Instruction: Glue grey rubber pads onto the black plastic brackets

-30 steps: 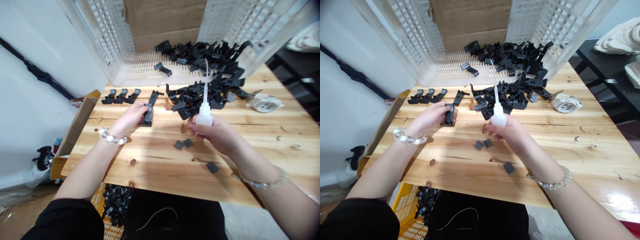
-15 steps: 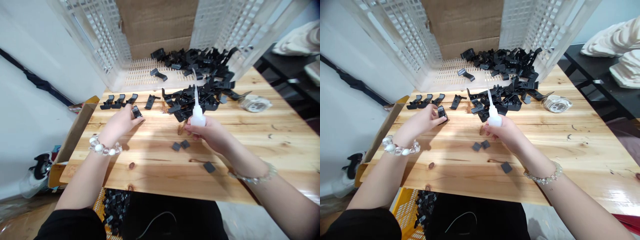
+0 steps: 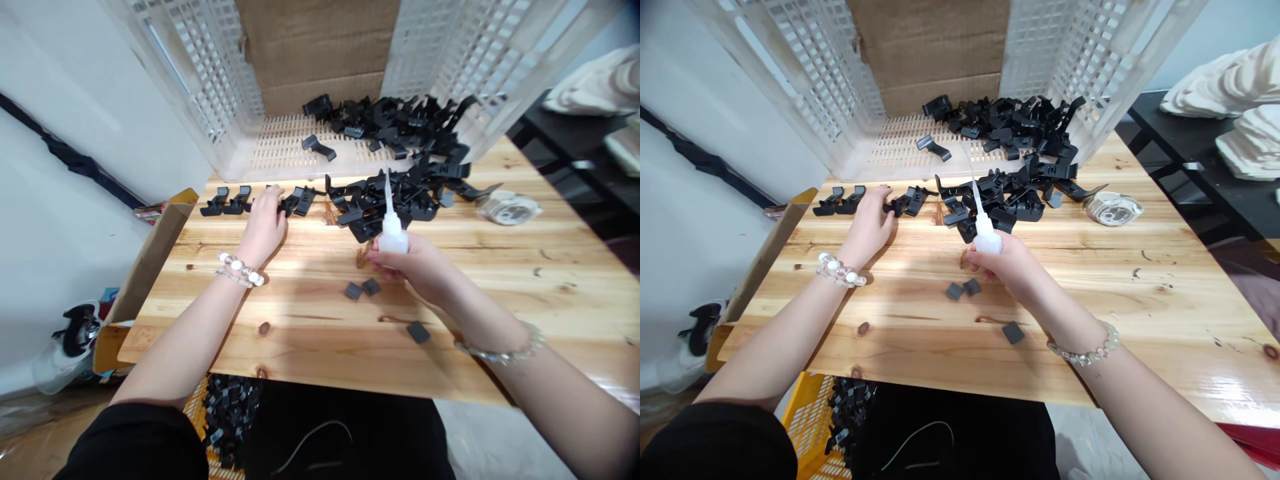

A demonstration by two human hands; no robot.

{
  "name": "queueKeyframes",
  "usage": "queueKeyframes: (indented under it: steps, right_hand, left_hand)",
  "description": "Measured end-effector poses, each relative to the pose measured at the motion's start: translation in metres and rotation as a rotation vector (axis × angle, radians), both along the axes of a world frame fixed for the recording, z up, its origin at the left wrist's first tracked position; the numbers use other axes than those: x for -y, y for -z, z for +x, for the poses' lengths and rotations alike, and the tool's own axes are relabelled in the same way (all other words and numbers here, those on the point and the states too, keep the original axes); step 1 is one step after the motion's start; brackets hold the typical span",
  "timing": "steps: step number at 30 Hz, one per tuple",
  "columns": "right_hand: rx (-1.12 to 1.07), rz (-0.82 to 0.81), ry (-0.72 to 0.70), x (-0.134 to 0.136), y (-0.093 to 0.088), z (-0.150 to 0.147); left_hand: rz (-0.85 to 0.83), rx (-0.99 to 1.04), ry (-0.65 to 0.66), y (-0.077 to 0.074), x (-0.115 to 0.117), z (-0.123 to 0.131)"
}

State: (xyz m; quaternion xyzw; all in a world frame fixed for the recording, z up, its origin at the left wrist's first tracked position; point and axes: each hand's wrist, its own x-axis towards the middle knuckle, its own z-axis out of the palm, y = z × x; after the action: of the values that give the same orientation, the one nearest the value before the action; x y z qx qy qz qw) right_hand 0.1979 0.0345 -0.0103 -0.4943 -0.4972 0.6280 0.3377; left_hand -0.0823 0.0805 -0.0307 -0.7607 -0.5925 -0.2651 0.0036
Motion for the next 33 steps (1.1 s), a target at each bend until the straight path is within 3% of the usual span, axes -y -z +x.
queueKeyframes:
  steps: [3, 8, 13, 19, 21, 28, 33]
  right_hand:
    - [0.003, 0.004, 0.002, -0.001, 0.001, 0.0]
    - [-0.019, 0.018, 0.015, -0.002, 0.005, 0.0]
    - [0.036, 0.022, 0.003, -0.003, 0.0, 0.003]
    - [0.107, 0.113, -0.077, -0.005, -0.009, 0.011]
    - [0.106, 0.106, -0.132, -0.007, -0.008, 0.015]
    - [0.237, 0.227, -0.448, -0.01, -0.002, 0.021]
    - [0.419, 0.255, -0.519, -0.004, -0.005, 0.019]
  left_hand:
    - [-0.023, -0.085, 0.08, 0.001, 0.005, 0.006]
    - [0.037, -0.151, 0.088, 0.004, 0.009, 0.008]
    - [0.081, -0.185, 0.191, -0.001, 0.015, 0.012]
    - [-0.029, -0.141, 0.548, -0.014, 0.032, 0.031]
    - [-0.051, -0.128, 0.61, -0.016, 0.036, 0.034]
    - [-0.165, -0.235, 0.625, -0.013, 0.04, 0.035]
    - [-0.203, -0.236, 0.533, -0.019, 0.042, 0.037]
